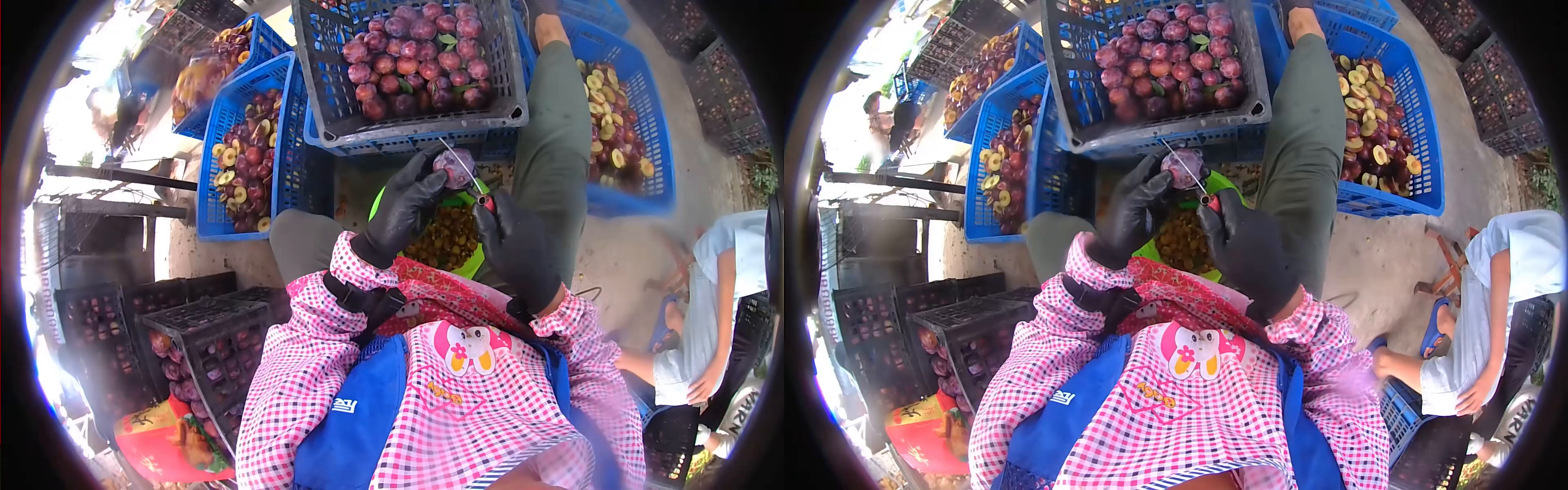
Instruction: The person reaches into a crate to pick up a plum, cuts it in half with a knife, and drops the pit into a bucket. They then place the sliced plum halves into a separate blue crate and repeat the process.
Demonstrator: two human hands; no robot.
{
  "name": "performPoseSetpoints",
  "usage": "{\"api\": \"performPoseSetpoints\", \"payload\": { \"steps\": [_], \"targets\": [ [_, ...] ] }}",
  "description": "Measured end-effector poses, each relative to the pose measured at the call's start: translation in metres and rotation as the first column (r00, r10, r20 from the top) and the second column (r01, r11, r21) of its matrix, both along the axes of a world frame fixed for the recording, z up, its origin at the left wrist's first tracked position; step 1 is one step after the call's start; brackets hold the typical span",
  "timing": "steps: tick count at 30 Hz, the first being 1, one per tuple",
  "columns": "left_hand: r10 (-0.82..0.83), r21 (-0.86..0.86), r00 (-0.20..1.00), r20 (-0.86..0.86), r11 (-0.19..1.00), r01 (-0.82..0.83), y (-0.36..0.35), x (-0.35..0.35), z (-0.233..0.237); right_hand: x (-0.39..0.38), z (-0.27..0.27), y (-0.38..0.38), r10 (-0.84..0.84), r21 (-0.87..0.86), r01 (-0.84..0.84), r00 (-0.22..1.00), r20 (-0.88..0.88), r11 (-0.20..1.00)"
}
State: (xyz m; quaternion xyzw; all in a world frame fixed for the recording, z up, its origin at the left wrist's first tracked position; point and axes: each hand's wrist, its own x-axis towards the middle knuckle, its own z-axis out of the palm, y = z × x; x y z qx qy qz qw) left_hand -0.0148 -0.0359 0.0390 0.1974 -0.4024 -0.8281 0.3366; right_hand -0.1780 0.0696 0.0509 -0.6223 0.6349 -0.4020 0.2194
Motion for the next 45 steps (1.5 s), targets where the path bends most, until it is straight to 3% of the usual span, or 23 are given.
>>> {"api": "performPoseSetpoints", "payload": {
  "steps": [10,13,16,18,19,21,22,23,24,25,27,28,30,31,32,33,37,39,40,41,42,44,45],
  "targets": [
    [0.077,-0.042,0.997,0.001,0.996,-0.076,0.002,-0.003,-0.002,0.013,-0.011,-0.004,-0.051,0.015,0.054,0.99,-0.132,0.998],
    [0.101,-0.131,0.98,0.171,0.988,-0.079,0.008,-0.005,0.005,0.014,-0.016,-0.006,-0.077,0.033,0.085,0.979,-0.19,0.996],
    [0.04,-0.029,0.997,0.059,0.999,-0.038,0.003,-0.006,0.009,0.015,-0.02,-0.007,-0.089,0.016,0.092,0.984,-0.153,0.996],
    [-0.179,0.26,0.935,-0.306,0.929,0.263,-0.002,-0.003,0.006,0.015,-0.022,-0.009,-0.095,-0.002,0.095,0.988,-0.119,0.995],
    [-0.178,0.26,0.935,-0.305,0.929,0.262,-0.003,-0.004,-0.001,0.015,-0.024,-0.01,-0.1,-0.018,0.098,0.987,-0.128,0.995],
    [-0.02,0.109,0.999,-0.048,0.994,0.025,0.0,-0.013,-0.007,0.015,-0.028,-0.008,-0.108,-0.031,0.105,0.985,-0.136,0.994],
    [-0.022,0.109,0.999,-0.049,0.994,0.027,0.002,-0.014,-0.001,0.013,-0.03,-0.008,-0.101,-0.033,0.098,0.986,-0.13,0.995],
    [0.13,-0.304,0.964,0.234,0.951,-0.055,0.008,-0.015,0.006,0.012,-0.031,-0.007,-0.096,-0.032,0.093,0.988,-0.123,0.995],
    [0.371,-0.671,0.835,0.406,0.742,-0.003,0.012,-0.016,0.015,0.012,-0.029,-0.006,-0.098,-0.03,0.095,0.988,-0.123,0.995],
    [0.372,-0.672,0.836,0.404,0.74,-0.004,0.014,-0.017,0.015,0.012,-0.027,-0.006,-0.095,-0.084,0.089,0.993,-0.068,0.992],
    [0.26,-0.397,0.924,0.28,0.908,-0.135,0.016,-0.019,0.015,0.013,-0.022,-0.007,-0.088,-0.142,0.086,0.996,-0.009,0.986],
    [0.259,-0.399,0.924,0.28,0.907,-0.134,0.014,-0.019,0.01,0.012,-0.021,-0.009,-0.089,-0.128,0.086,0.996,-0.023,0.988],
    [0.069,0.203,0.996,-0.064,0.978,-0.054,0.009,-0.018,-0.001,0.013,-0.021,-0.005,-0.095,-0.107,0.09,0.995,-0.036,0.99],
    [0.068,0.203,0.996,-0.065,0.978,-0.054,0.009,-0.016,-0.002,0.012,-0.021,-0.004,-0.091,-0.085,0.086,0.994,-0.063,0.993],
    [0.16,-0.222,0.967,0.198,0.968,-0.114,0.007,-0.012,-0.001,0.011,-0.021,-0.005,-0.084,-0.067,0.078,0.992,-0.091,0.995],
    [0.338,-0.604,0.857,0.39,0.796,-0.039,0.008,-0.009,0.001,0.012,-0.021,-0.005,-0.083,-0.066,0.077,0.993,-0.09,0.995],
    [0.286,-0.406,0.914,0.288,0.901,-0.154,0.012,-0.016,0.007,0.013,-0.02,-0.008,-0.086,-0.112,0.08,0.995,-0.051,0.99],
    [0.168,-0.001,0.971,0.171,0.985,-0.17,0.011,-0.016,-0.004,0.015,-0.022,-0.006,-0.096,-0.097,0.086,0.99,-0.104,0.992],
    [0.17,0.002,0.971,0.17,0.985,-0.173,0.011,-0.015,-0.005,0.014,-0.021,-0.006,-0.082,-0.094,0.074,0.993,-0.089,0.993],
    [0.289,-0.359,0.91,0.298,0.917,-0.173,0.011,-0.013,-0.005,0.014,-0.02,-0.005,-0.07,-0.091,0.063,0.995,-0.074,0.994],
    [0.436,-0.67,0.822,0.365,0.737,-0.093,0.01,-0.011,-0.003,0.015,-0.019,-0.004,-0.071,-0.091,0.064,0.995,-0.075,0.994],
    [0.484,-0.782,0.8,0.354,0.622,-0.03,0.0,-0.007,-0.011,0.015,-0.015,-0.005,-0.028,0.05,0.015,0.962,0.271,0.999],
    [0.53,-0.866,0.776,0.341,0.498,0.041,-0.004,-0.005,-0.015,0.011,-0.004,-0.008,-0.028,0.049,0.015,0.962,0.27,0.999]
  ]
}}
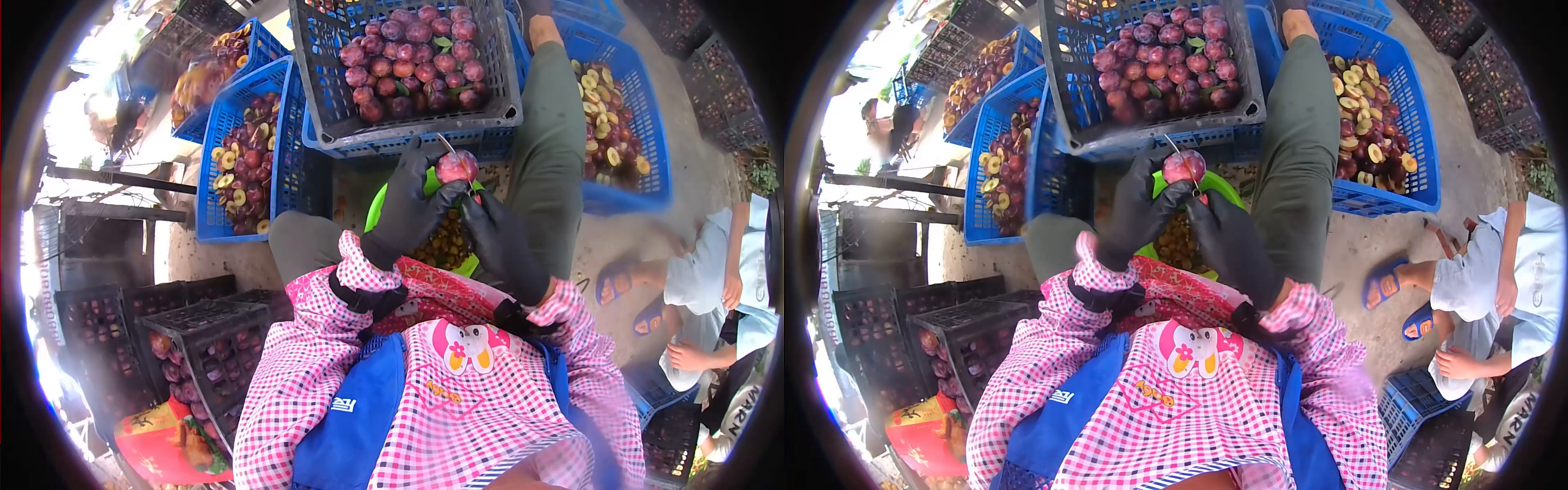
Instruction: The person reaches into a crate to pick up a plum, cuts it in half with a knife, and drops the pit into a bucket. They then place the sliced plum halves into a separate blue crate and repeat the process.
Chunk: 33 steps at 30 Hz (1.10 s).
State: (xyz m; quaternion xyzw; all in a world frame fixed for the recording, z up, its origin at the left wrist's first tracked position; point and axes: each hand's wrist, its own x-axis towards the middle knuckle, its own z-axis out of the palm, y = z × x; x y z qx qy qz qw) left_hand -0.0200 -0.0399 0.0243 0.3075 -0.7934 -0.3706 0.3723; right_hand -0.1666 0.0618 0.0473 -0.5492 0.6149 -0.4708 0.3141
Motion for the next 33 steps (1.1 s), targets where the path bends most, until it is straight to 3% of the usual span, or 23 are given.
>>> {"api": "performPoseSetpoints", "payload": {
  "steps": [2,3,4,5,6,8,12,14,15,17,18,20,21,23,24,26,27,28,29,30,31,32,33],
  "targets": [
    [-0.023,0.147,1.0,0.011,0.989,0.021,-0.002,0.001,0.004,-0.009,0.028,-0.008,-0.029,0.454,-0.24,0.86,0.509,0.858],
    [-0.045,0.289,0.999,0.018,0.956,0.038,-0.004,0.002,0.007,-0.008,0.02,-0.005,-0.028,0.454,-0.24,0.861,0.509,0.858],
    [-0.046,0.285,0.999,0.016,0.958,0.039,-0.005,0.001,0.013,-0.006,0.006,-0.001,-0.046,0.336,-0.074,0.941,0.335,0.939],
    [-0.051,0.517,0.979,-0.199,0.843,0.149,-0.004,0.002,0.018,-0.007,-0.006,0.004,-0.096,0.185,0.066,0.983,0.155,0.981],
    [0.007,0.688,0.918,-0.397,0.664,0.293,0.0,0.005,0.019,-0.011,0.001,0.003,-0.092,0.196,0.061,0.984,0.156,0.979],
    [-0.046,0.683,0.912,-0.407,0.647,0.338,0.002,0.005,0.0,-0.024,0.022,-0.012,-0.091,-0.094,0.076,0.983,-0.159,0.993],
    [-0.028,0.699,0.895,-0.445,0.613,0.367,0.029,-0.004,0.023,-0.025,0.001,-0.019,0.007,-0.085,-0.016,0.995,-0.104,0.996],
    [-0.063,0.548,0.931,-0.36,0.793,0.266,0.036,-0.007,0.02,-0.02,0.0,-0.019,0.008,-0.129,-0.021,0.995,-0.099,0.991],
    [-0.058,0.55,0.932,-0.358,0.793,0.261,0.036,-0.008,0.019,-0.018,0.001,-0.018,0.013,-0.127,-0.025,0.995,-0.097,0.992],
    [-0.061,0.78,0.931,-0.36,0.527,0.337,0.033,-0.01,0.019,-0.018,0.007,-0.014,0.008,-0.174,-0.061,0.958,-0.287,0.983],
    [-0.063,0.783,0.931,-0.359,0.522,0.337,0.035,-0.01,0.017,-0.021,0.011,-0.014,0.007,-0.169,-0.057,0.958,-0.286,0.984],
    [-0.033,0.798,0.847,-0.531,0.317,0.513,0.04,-0.006,0.01,-0.029,0.02,-0.014,0.194,-0.175,-0.323,0.837,-0.512,0.93],
    [-0.176,0.782,0.829,-0.531,0.274,0.559,0.035,-0.001,0.004,-0.032,0.024,-0.014,0.197,-0.169,-0.322,0.838,-0.509,0.932],
    [-0.285,0.803,0.868,-0.407,0.341,0.488,0.037,0.005,-0.005,-0.037,0.028,-0.016,0.352,-0.099,-0.569,0.626,-0.695,0.817],
    [-0.381,0.806,0.885,-0.266,0.415,0.421,0.039,0.009,-0.004,-0.036,0.029,-0.015,0.355,-0.097,-0.571,0.626,-0.694,0.815],
    [-0.445,0.665,0.816,-0.369,0.487,0.567,0.053,0.013,-0.005,-0.033,0.031,-0.011,0.554,0.075,-0.774,0.378,-0.742,0.629],
    [-0.275,0.718,0.947,-0.169,0.624,0.309,0.07,-0.006,0.004,-0.033,0.027,-0.011,0.557,0.076,-0.774,0.38,-0.738,0.629],
    [-0.08,0.71,0.996,0.041,0.704,0.027,0.086,-0.025,0.012,-0.034,0.02,-0.01,0.574,0.014,-0.74,0.51,-0.64,0.673],
    [0.126,0.641,0.963,0.237,0.725,-0.253,0.092,-0.034,0.017,-0.036,0.015,-0.01,0.575,-0.038,-0.693,0.626,-0.526,0.72],
    [0.129,0.638,0.965,0.229,0.728,-0.249,0.074,-0.028,0.005,-0.04,0.01,-0.017,0.573,-0.037,-0.695,0.621,-0.534,0.718],
    [-0.073,0.943,0.959,-0.273,0.18,0.282,0.042,-0.012,-0.015,-0.044,0.005,-0.027,0.396,0.017,-0.398,0.916,0.068,0.917],
    [0.079,0.592,0.694,-0.716,-0.459,0.663,0.022,-0.001,-0.027,-0.046,0.001,-0.031,-0.05,0.274,-0.145,0.801,0.597,0.951],
    [0.103,0.696,0.771,-0.628,-0.369,0.616,0.019,-0.003,-0.024,-0.049,-0.001,-0.032,-0.042,0.271,-0.155,0.797,0.603,0.95]
  ]
}}
